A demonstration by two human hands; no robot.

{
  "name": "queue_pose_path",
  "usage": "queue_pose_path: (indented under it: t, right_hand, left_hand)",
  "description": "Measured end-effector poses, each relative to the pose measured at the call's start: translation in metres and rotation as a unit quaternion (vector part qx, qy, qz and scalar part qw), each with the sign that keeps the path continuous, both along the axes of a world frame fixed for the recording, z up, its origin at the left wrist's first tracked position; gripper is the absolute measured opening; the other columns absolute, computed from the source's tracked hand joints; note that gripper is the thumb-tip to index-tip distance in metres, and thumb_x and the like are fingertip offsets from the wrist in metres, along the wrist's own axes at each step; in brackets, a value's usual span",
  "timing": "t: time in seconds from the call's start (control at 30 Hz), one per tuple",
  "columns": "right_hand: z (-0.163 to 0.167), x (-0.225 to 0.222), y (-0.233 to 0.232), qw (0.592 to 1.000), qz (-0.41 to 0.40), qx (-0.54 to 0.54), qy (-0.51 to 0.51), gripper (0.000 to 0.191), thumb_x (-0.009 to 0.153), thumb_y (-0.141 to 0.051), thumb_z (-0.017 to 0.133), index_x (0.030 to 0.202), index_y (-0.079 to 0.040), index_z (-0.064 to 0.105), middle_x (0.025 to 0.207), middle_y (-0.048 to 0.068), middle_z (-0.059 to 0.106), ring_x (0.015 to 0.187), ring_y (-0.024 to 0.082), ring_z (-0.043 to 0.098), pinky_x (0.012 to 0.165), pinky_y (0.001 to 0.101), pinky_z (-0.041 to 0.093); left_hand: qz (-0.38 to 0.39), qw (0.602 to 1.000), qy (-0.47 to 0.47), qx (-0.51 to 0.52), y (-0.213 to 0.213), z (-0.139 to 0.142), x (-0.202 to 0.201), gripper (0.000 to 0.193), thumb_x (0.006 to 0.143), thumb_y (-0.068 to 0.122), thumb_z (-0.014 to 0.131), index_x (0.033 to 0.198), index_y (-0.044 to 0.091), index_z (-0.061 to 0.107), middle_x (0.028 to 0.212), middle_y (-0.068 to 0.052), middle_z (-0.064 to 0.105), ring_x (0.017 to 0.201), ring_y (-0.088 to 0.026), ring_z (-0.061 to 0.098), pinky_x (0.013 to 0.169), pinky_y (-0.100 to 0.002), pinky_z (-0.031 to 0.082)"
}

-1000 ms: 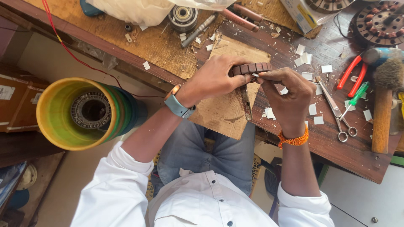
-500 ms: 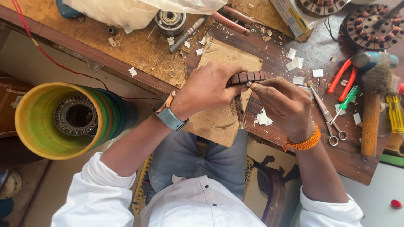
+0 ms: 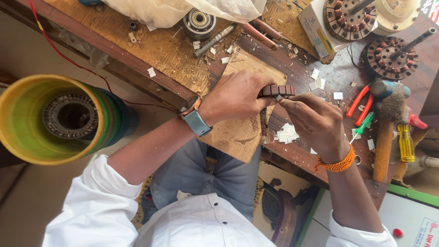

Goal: The person inserts small white rectangular pieces into slots on a circular motor rotor using a green-handled screwdriver to press them in. The person repeats this process for multiple slots around the rotor.

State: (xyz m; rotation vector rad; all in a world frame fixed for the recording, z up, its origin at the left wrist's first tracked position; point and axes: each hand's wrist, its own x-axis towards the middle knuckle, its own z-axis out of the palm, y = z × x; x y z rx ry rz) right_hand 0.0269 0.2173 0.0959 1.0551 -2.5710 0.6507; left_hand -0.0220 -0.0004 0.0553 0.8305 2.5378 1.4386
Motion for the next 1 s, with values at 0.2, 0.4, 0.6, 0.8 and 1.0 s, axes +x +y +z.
queue_pose_path:
  t: [0.2,0.4,0.6,0.8,1.0]
  right_hand:
    - [0.003,0.003,-0.004,1.0,-0.022,0.019,-0.007,0.022,0.089,0.006,0.078,0.109,-0.003,0.074,0.097,0.01,0.071,0.082,0.022,0.071,0.071,0.0345,0.058]
    - [0.011,0.001,-0.005,0.999,-0.02,0.034,-0.028,0.021,0.089,0.006,0.078,0.107,-0.003,0.075,0.095,0.01,0.071,0.08,0.021,0.071,0.069,0.0331,0.057]
    - [0.01,-0.001,-0.008,0.999,-0.022,0.043,-0.015,0.02,0.088,0.005,0.078,0.106,-0.003,0.075,0.095,0.01,0.071,0.079,0.021,0.071,0.067,0.0323,0.057]
    - [-0.002,0.004,-0.015,0.996,-0.037,0.058,0.051,0.017,0.091,0.005,0.081,0.106,0.001,0.074,0.097,0.012,0.072,0.085,0.023,0.073,0.071,0.0336,0.059]
    - [-0.021,0.004,-0.027,0.982,-0.029,0.066,0.173,0.024,0.09,0.01,0.077,0.113,0.004,0.073,0.104,0.016,0.072,0.094,0.03,0.074,0.079,0.0369,0.063]
  left_hand:
    - [0.013,1.0,-0.011,-0.013,-0.002,0.0,0.001,0.015,0.085,0.024,0.072,0.09,0.01,0.073,0.084,-0.017,0.073,0.084,-0.038,0.071,0.072,-0.05,0.053]
    - [-0.004,1.0,0.0,-0.003,-0.002,0.0,-0.001,0.016,0.082,0.02,0.071,0.094,0.01,0.074,0.084,-0.018,0.072,0.085,-0.038,0.071,0.075,-0.049,0.055]
    - [-0.012,1.0,-0.008,0.02,-0.003,-0.002,-0.003,0.018,0.083,0.021,0.073,0.096,0.009,0.073,0.085,-0.018,0.072,0.085,-0.038,0.072,0.076,-0.049,0.054]
    - [-0.01,1.0,0.008,0.025,-0.005,-0.004,-0.006,0.02,0.083,0.024,0.074,0.093,0.007,0.072,0.086,-0.02,0.071,0.087,-0.041,0.07,0.076,-0.05,0.053]
    - [-0.019,1.0,0.013,0.012,-0.006,-0.007,-0.012,0.02,0.085,0.024,0.072,0.094,0.006,0.072,0.082,-0.021,0.071,0.084,-0.042,0.07,0.075,-0.052,0.054]
